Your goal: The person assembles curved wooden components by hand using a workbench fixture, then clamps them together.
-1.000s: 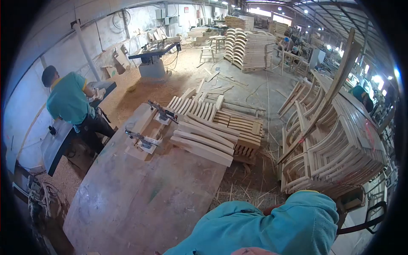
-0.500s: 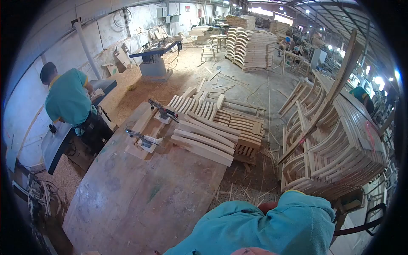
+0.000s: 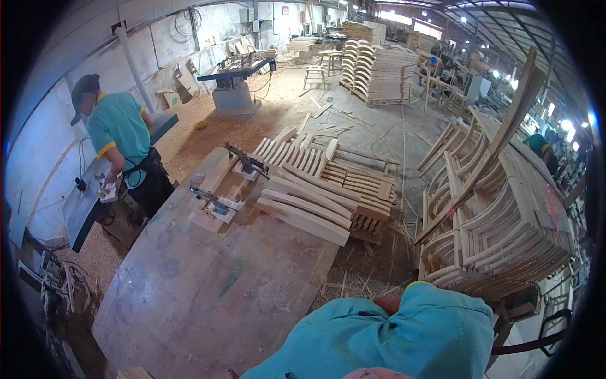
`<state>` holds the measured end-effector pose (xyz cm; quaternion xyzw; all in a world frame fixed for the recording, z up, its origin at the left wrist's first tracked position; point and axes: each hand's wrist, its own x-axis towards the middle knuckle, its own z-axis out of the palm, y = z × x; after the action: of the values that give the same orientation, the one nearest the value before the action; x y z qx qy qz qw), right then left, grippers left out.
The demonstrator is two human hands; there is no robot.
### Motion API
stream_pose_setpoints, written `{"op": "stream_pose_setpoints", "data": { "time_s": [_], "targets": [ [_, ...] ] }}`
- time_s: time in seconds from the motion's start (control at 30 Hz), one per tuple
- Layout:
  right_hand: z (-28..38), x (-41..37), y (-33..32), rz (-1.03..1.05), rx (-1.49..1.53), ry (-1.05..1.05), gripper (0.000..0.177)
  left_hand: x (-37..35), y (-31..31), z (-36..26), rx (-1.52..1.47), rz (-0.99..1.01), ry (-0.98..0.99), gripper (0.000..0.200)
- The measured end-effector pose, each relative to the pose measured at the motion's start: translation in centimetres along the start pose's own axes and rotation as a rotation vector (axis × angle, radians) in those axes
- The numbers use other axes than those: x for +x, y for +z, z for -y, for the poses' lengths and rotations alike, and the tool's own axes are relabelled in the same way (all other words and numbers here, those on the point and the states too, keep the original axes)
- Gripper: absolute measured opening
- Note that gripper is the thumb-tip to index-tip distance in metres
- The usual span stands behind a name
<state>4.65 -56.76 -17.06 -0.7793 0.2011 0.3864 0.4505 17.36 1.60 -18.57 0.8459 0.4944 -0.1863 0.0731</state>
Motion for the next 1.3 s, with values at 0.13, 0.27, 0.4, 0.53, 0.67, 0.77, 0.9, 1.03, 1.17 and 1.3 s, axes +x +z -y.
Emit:
{"op": "stream_pose_setpoints", "data": {
  "time_s": [0.13,0.27,0.4,0.53,0.67,0.77,0.9,1.03,1.17,1.3],
  "targets": [
    [-0.2,0.6,0.0,-0.014,-0.021,-0.032,0.026,-0.1,-0.1,0.0,-0.007,-0.001,0.002,0.128],
    [-1.3,2.2,-0.1,-0.064,-0.069,-0.176,0.024,-0.4,-0.2,-0.1,-0.020,-0.017,0.014,0.128],
    [-2.2,7.8,1.6,-0.256,-0.306,-0.488,0.023,-1.1,-0.7,-1.7,-0.032,-0.113,0.064,0.128],
    [4.2,16.0,1.4,-0.205,-0.833,-0.172,0.026,-1.8,-1.0,-3.1,-0.042,-0.193,0.103,0.128],
    [15.2,8.1,-1.6,-0.076,-0.639,-0.038,0.031,-0.6,-1.0,-1.8,-0.052,-0.193,0.093,0.128],
    [17.9,8.7,-1.0,-0.169,-0.443,-0.212,0.035,1.1,-0.3,3.1,-0.059,-0.151,0.005,0.128],
    [20.9,12.8,-0.5,-0.079,-0.245,-0.453,0.038,1.0,0.6,10.1,-0.077,-0.057,-0.106,0.128],
    [30.0,14.1,1.5,0.125,-0.113,-0.497,0.039,-1.7,0.2,14.2,-0.108,0.020,-0.238,0.128],
    [39.7,16.4,7.5,0.168,-0.203,-0.789,0.042,-5.6,-5.7,12.9,-0.351,0.206,-0.360,0.127],
    [50.5,18.9,14.0,-0.122,-0.327,-1.190,0.048,-3.0,-2.5,13.8,-0.313,0.186,-0.357,0.125]
  ]
}}
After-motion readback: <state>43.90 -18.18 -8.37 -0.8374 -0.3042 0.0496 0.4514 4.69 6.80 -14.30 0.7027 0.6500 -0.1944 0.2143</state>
